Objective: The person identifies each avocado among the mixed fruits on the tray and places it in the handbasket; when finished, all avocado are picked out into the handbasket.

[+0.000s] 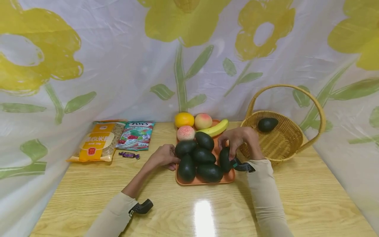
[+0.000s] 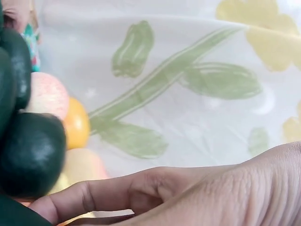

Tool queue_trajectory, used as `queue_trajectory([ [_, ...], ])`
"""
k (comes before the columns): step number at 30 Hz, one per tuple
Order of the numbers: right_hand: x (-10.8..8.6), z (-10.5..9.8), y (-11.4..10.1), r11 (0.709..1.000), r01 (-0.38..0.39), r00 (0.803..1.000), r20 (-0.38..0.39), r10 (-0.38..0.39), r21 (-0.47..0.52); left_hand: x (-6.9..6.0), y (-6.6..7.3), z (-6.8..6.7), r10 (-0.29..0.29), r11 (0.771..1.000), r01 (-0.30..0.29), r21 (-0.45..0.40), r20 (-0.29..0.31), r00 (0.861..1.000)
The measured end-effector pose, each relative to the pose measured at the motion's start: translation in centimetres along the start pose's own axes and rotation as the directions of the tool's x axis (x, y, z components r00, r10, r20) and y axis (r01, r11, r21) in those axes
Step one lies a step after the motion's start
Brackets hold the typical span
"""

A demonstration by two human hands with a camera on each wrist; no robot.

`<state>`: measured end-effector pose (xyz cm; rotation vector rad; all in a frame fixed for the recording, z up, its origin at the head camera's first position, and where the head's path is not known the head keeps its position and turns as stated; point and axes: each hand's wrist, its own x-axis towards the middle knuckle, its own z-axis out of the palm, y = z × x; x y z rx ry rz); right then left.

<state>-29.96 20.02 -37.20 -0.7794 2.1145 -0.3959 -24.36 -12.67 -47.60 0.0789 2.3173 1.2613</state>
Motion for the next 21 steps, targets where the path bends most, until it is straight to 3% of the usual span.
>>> queue_trajectory([
  [5,-2.4,-0.1,-0.6,0.999,-0.013,0.997,-0.077,0.016,0.042,0.0,0.1,0.2,0.004,1.0,-0.004,-0.017,0.003,1.0],
  [8,-3.5,-0.1,-0.8,0.999,0.032,0.988,-0.154,-0.032,0.0,0.0,0.0,0.1,-0.003,1.0,0.003,-0.003,-0.008,1.0],
  [13,-4.9,-0.2,-1.0,0.996,0.062,0.951,-0.3,-0.079,-0.067,0.0,0.0,-0.1,-0.007,1.0,0.007,0.001,-0.013,1.0],
  [21,-6.4,0.0,-1.3,0.992,0.081,0.884,-0.453,-0.116,-0.095,0.0,-0.1,-0.1,-0.013,1.0,0.013,-0.018,-0.002,1.0],
])
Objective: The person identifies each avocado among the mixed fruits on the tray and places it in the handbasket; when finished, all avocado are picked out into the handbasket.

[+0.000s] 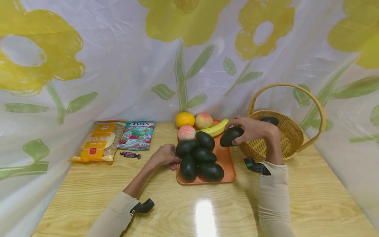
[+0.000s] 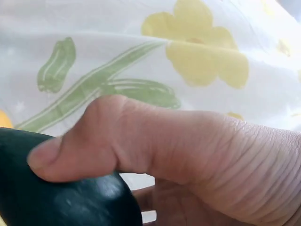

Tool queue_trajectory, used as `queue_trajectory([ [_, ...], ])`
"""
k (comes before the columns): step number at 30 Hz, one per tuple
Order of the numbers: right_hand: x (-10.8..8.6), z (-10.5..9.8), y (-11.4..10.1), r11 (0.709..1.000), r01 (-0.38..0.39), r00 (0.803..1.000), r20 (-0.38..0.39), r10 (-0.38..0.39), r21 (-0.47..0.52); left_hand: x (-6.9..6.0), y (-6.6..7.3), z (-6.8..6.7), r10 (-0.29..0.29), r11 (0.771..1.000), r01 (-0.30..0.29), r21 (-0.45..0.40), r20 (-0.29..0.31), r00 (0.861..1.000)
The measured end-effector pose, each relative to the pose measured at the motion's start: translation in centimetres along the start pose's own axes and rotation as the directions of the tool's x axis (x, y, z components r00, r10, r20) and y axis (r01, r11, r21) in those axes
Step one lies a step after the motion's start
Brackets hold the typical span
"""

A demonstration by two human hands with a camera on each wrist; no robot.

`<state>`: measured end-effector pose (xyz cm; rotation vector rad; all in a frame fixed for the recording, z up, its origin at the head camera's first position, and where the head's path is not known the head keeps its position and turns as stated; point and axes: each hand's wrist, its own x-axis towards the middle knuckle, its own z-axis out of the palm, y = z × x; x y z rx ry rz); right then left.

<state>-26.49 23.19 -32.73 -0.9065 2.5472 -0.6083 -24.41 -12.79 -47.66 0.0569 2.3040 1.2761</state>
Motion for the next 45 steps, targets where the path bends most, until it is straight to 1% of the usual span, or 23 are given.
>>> queue_trajectory([
  [4,-0.9,-0.2,-0.1,1.0,-0.001,0.995,-0.098,0.004,0.027,0.0,-0.1,0.1,-0.008,1.0,0.008,0.007,-0.007,1.0],
  [6,-1.5,-0.6,-0.1,1.0,0.004,0.989,-0.146,0.0,0.024,0.0,-0.1,0.1,-0.006,1.0,0.007,0.015,-0.011,1.0],
  [9,-2.4,-1.1,0.3,0.999,-0.009,0.975,-0.219,0.018,0.038,0.0,0.0,0.0,0.001,1.0,-0.001,0.013,-0.007,1.0],
  [10,-2.7,-1.3,0.5,0.999,-0.026,0.97,-0.242,0.035,0.04,0.0,0.1,0.0,0.001,1.0,-0.001,0.011,-0.006,1.0],
  [13,-3.8,-1.6,1.3,0.992,-0.076,0.951,-0.291,0.103,0.104,0.1,0.0,0.0,0.002,1.0,-0.002,0.009,0.002,1.0],
  [16,-4.7,-1.7,2.4,0.98,-0.138,0.931,-0.319,0.177,0.14,0.2,-0.1,0.0,0.004,1.0,-0.004,0.007,0.005,1.0],
  [18,-5.2,-1.8,3.3,0.973,-0.177,0.914,-0.343,0.217,0.146,0.2,-0.3,0.1,0.008,1.0,-0.008,0.012,0.003,1.0],
  [20,-5.5,-1.9,4.1,0.969,-0.208,0.889,-0.389,0.243,0.129,0.2,-0.3,0.1,0.009,1.0,-0.009,0.011,0.003,1.0],
  [22,-5.7,-1.9,5.0,0.962,-0.245,0.852,-0.448,0.272,0.119,0.2,-0.4,0.0,0.014,1.0,-0.014,0.015,0.002,1.0],
  [24,-5.9,-1.9,5.8,0.951,-0.292,0.802,-0.515,0.303,0.104,0.2,-0.3,0.0,0.018,1.0,-0.018,0.013,0.002,1.0],
  [26,-6.1,-1.7,6.8,0.927,-0.36,0.739,-0.575,0.351,0.104,0.1,-0.2,-0.1,0.023,1.0,-0.023,0.012,0.0,1.0],
  [29,-6.4,-1.3,8.2,0.874,-0.469,0.643,-0.628,0.438,0.129,0.0,-0.1,0.0,0.024,1.0,-0.024,0.007,0.004,1.0],
  [31,-6.6,-1.0,9.2,0.832,-0.531,0.587,-0.637,0.499,0.162,0.0,-0.2,0.0,0.02,1.0,-0.02,0.004,0.008,1.0],
  [34,-6.7,-0.5,10.5,0.778,-0.59,0.517,-0.64,0.568,0.214,0.0,-0.2,0.0,0.012,1.0,-0.012,0.0,0.015,1.0],
  [37,-6.7,0.2,11.6,0.728,-0.614,0.437,-0.636,0.636,0.305,0.1,-0.2,0.0,0.009,1.0,-0.009,-0.009,0.016,1.0],
  [39,-6.5,0.6,12.2,0.701,-0.612,0.39,-0.632,0.67,0.366,0.1,0.0,-0.1,0.014,1.0,-0.013,-0.012,0.01,1.0],
  [40,-6.4,0.8,12.5,0.688,-0.612,0.372,-0.625,0.686,0.39,0.1,0.0,-0.1,0.016,1.0,-0.016,-0.01,0.007,1.0],
  [41,-6.3,1.1,12.8,0.675,-0.614,0.362,-0.615,0.7,0.408,0.1,0.0,-0.1,0.016,1.0,-0.016,-0.01,0.004,1.0],
  [42,-6.2,1.3,13.0,0.662,-0.619,0.357,-0.599,0.716,0.422,0.1,0.1,-0.1,0.016,1.0,-0.016,-0.006,0.003,1.0],
  [44,-6.0,1.6,13.4,0.638,-0.63,0.369,-0.552,0.748,0.443,0.1,0.0,-0.1,0.013,1.0,-0.013,0.0,0.006,1.0],
  [45,-6.0,1.8,13.5,0.624,-0.633,0.379,-0.519,0.766,0.459,0.1,0.0,0.0,0.012,1.0,-0.012,0.004,0.01,1.0],
])
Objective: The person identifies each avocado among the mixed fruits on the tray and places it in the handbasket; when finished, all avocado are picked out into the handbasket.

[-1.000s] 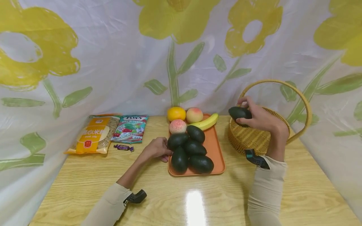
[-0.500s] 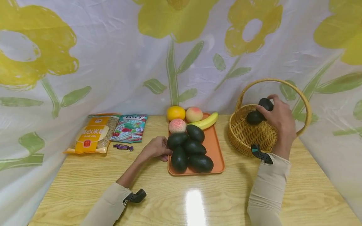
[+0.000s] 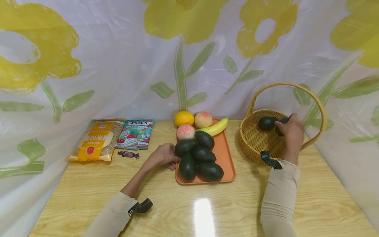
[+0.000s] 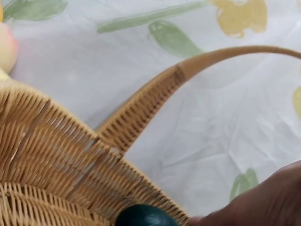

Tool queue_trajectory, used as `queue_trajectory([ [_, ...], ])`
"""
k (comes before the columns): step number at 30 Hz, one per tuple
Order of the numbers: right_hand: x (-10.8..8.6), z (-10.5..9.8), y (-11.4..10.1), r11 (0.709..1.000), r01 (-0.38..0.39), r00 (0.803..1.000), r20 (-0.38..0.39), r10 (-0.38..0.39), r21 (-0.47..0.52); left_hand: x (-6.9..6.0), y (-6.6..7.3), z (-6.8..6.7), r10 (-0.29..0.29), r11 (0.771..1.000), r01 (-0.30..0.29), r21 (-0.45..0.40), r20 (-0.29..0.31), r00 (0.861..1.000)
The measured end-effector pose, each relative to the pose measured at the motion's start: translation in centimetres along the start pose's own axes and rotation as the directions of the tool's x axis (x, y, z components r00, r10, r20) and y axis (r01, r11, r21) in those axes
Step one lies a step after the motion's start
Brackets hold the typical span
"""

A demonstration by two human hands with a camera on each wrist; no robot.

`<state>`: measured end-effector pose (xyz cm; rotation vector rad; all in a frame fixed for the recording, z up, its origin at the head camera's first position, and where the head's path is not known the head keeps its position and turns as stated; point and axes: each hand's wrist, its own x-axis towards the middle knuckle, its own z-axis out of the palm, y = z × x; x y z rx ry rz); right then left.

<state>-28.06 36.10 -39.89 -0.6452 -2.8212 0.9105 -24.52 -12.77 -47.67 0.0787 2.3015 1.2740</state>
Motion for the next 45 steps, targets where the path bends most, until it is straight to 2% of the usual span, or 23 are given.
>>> queue_trajectory([
  [4,0.0,0.2,0.4,0.999,-0.044,0.99,0.132,0.047,-0.024,0.0,0.0,0.1,0.003,1.0,-0.003,0.008,0.005,1.0],
  [9,0.1,0.0,1.1,0.999,-0.011,0.98,0.196,0.019,-0.04,0.0,0.2,0.0,0.0,1.0,0.0,0.0,-0.001,1.0],
  [12,0.1,-0.2,1.5,0.999,0.006,0.979,0.204,0.004,-0.044,0.0,0.3,0.0,-0.002,1.0,0.002,-0.001,0.008,1.0],
  [17,-0.3,-0.6,1.6,0.995,-0.007,0.976,0.218,0.028,-0.097,-0.1,0.2,0.1,0.0,1.0,0.0,0.003,0.012,1.0],
  [22,-0.5,-1.0,1.1,0.997,-0.017,0.976,0.214,0.031,-0.07,0.2,0.3,0.2,0.001,1.0,-0.002,0.017,0.007,1.0],
  [28,-0.7,-1.2,-0.1,0.99,0.021,0.983,0.181,0.004,-0.139,0.2,0.3,0.1,-0.005,1.0,0.005,0.013,0.001,1.0],
  [33,-1.3,-1.4,-1.9,0.984,0.007,0.982,0.186,0.027,-0.18,0.2,0.2,0.2,-0.018,1.0,0.018,0.012,0.005,1.0],
  [36,-1.6,-1.4,-3.1,0.98,0.037,0.981,0.194,0.001,-0.195,0.2,0.1,0.2,-0.018,1.0,0.018,0.019,0.004,1.0],
  [41,-2.1,-1.0,-5.4,0.972,0.15,0.967,0.233,-0.105,-0.183,0.1,0.0,0.0,-0.018,1.0,0.018,0.008,0.004,1.0],
  [43,-2.3,-0.8,-6.4,0.962,0.214,0.951,0.261,-0.166,-0.17,0.0,0.0,0.0,-0.017,1.0,0.017,-0.003,0.007,1.0],
  [45,-2.5,-0.4,-7.3,0.946,0.289,0.926,0.293,-0.237,-0.149,-0.1,0.1,0.0,-0.017,1.0,0.017,-0.009,0.01,1.0],
])
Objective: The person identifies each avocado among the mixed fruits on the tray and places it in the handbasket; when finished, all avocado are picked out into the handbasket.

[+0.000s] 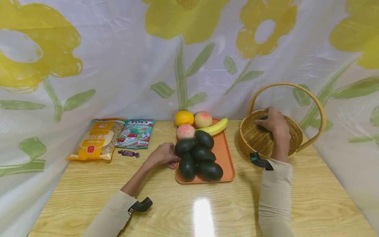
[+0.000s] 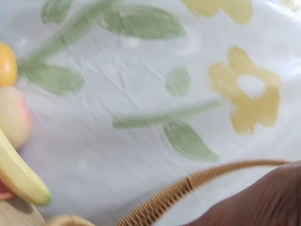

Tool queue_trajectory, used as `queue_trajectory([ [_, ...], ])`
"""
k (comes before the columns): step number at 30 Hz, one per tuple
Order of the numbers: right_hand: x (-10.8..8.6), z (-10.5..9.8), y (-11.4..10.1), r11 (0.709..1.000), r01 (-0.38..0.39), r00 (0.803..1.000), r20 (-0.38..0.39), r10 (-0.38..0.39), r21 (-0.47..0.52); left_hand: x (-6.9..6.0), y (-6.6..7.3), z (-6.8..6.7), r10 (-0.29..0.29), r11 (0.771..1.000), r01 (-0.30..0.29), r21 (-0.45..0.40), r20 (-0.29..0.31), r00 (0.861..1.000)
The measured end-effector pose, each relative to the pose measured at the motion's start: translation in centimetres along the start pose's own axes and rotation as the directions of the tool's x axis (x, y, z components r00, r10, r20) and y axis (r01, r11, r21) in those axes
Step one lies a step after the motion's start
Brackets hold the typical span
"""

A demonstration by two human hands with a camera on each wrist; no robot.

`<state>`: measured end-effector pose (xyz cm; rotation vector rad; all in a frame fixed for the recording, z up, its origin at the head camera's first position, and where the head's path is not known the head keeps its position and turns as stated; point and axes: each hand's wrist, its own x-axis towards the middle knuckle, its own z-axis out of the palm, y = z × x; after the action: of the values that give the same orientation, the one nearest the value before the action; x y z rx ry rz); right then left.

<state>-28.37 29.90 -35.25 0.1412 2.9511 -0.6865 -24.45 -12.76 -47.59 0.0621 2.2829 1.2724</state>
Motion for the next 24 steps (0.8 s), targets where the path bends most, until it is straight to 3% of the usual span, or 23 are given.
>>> queue_trajectory([
  [3,0.3,0.4,-1.3,0.997,0.083,0.996,0.029,-0.083,0.008,-0.1,0.1,0.0,0.002,1.0,-0.002,0.001,0.007,1.0],
  [9,0.5,1.7,-3.9,0.984,0.173,0.984,0.033,-0.175,0.042,0.0,0.1,0.1,-0.001,1.0,0.001,0.029,0.002,1.0],
  [15,0.6,2.8,-6.1,0.957,0.281,0.954,0.086,-0.286,0.066,0.1,-0.1,0.1,-0.002,0.999,0.003,0.04,-0.018,1.0],
  [20,0.7,3.6,-7.5,0.929,0.361,0.921,0.127,-0.369,0.085,-0.1,0.1,0.1,0.011,0.998,-0.01,0.054,-0.015,1.0],
  [24,0.7,4.4,-8.6,0.886,0.454,0.877,0.131,-0.463,0.094,-0.2,0.4,0.1,0.012,0.998,-0.011,0.062,-0.016,1.0],
])
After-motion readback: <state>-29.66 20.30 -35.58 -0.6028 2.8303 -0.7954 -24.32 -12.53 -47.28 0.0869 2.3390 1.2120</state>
